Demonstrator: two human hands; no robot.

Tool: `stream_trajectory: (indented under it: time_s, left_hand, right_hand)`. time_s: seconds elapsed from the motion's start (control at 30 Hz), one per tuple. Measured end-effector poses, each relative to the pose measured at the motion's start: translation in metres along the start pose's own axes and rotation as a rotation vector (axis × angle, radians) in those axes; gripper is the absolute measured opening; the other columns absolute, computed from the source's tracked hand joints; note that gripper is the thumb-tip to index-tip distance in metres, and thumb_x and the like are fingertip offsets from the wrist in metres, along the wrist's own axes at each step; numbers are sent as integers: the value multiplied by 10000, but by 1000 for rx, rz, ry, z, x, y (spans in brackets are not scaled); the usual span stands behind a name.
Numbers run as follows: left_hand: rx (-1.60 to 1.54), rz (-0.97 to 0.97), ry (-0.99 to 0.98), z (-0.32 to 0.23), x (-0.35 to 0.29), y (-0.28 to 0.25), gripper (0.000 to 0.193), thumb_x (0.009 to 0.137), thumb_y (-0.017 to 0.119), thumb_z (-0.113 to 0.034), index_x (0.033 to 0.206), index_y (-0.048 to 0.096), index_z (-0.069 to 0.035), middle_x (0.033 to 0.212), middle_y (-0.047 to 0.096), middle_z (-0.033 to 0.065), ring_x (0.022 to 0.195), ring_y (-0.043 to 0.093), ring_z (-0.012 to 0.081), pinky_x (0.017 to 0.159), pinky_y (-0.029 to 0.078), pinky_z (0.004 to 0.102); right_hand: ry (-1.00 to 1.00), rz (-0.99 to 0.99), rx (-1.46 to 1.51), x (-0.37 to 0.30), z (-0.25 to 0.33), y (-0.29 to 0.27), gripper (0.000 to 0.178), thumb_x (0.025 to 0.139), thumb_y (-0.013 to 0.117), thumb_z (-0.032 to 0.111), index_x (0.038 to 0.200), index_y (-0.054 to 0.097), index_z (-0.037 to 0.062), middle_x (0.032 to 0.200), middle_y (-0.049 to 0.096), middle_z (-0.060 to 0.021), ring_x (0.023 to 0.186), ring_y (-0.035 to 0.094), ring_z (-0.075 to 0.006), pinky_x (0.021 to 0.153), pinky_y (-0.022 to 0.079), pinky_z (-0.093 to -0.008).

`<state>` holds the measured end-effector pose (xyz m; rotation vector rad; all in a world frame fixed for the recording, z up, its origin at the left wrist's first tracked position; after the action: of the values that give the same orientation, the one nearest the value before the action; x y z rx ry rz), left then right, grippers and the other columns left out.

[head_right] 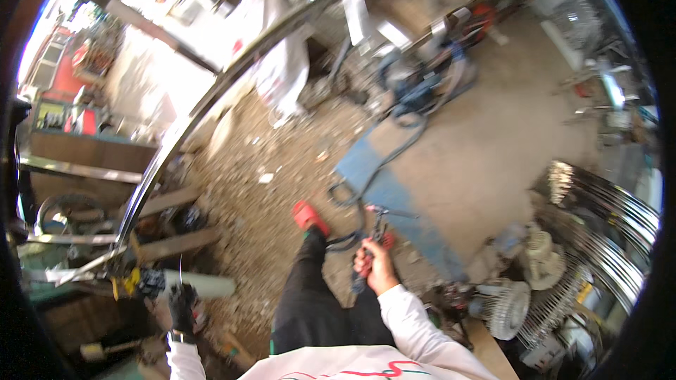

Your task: The person welds joints on a stainless steel frame using a handheld welding torch and filler rod. They repeatedly reposition the frame, clamp sections with locking pliers, and apply short weld beads at multiple joints.

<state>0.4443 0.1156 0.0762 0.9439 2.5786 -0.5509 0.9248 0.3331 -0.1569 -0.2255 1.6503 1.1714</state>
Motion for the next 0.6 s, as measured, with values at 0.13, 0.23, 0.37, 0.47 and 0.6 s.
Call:
stream_trajectory:
  time_s: [0.13, 0.23, 0.37, 0.47, 0.6]
  left_hand:
    - [-391, 32, -624, 101, -27, 63, 52, 985, 604, -182, 1003, 603, -133, 893, 655, 35, 860, 644, 194, 763, 543, 345]
    - [-673, 147, -526, 99, -63, 91, 70, 985, 614, -185, 993, 641, -121, 984, 691, 44, 911, 661, 214, 846, 555, 406]
    - [-784, 258, -516, 77, -80, 129, 129, 985, 622, -195, 1062, 668, -103, 1064, 706, 51, 999, 672, 230, 954, 541, 428]
    - [-703, 219, -486, 58, -69, 159, 162, 988, 618, -201, 1093, 671, -90, 1076, 708, 62, 1016, 673, 241, 991, 526, 441]
    - [-590, 475, -476, 42, -10, 204, 208, 1014, 587, -224, 1153, 636, -78, 1127, 680, 111, 1056, 654, 277, 1018, 510, 469]
  right_hand:
    - [-312, -26, 29, -113, 90, 24, 197, 939, 661, 307, 899, 546, 151, 670, 540, -19, 526, 494, -162, 514, 411, -324]
    - [-438, -3, 136, -163, 133, 49, 223, 938, 651, 310, 858, 530, 142, 665, 513, -6, 521, 464, -144, 507, 387, -314]
    - [-558, 74, 231, -205, 177, 85, 223, 934, 661, 313, 845, 541, 148, 644, 454, 16, 523, 430, -124, 507, 366, -290]
    - [-612, 100, 237, -225, 195, 120, 207, 938, 653, 296, 855, 549, 137, 646, 458, 17, 525, 423, -124, 505, 366, -292]
    - [-695, 169, 172, -238, 207, 185, 205, 941, 638, 291, 869, 546, 123, 649, 468, 11, 529, 428, -125, 503, 367, -292]
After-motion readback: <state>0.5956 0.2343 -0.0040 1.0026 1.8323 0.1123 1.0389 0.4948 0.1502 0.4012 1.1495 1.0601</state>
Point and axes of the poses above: each hand's wrist, its own x-axis towards the middle knuckle, its own y-axis out of the palm, z = x × y, the point moved 4 cm from there along x, towards the middle knuckle
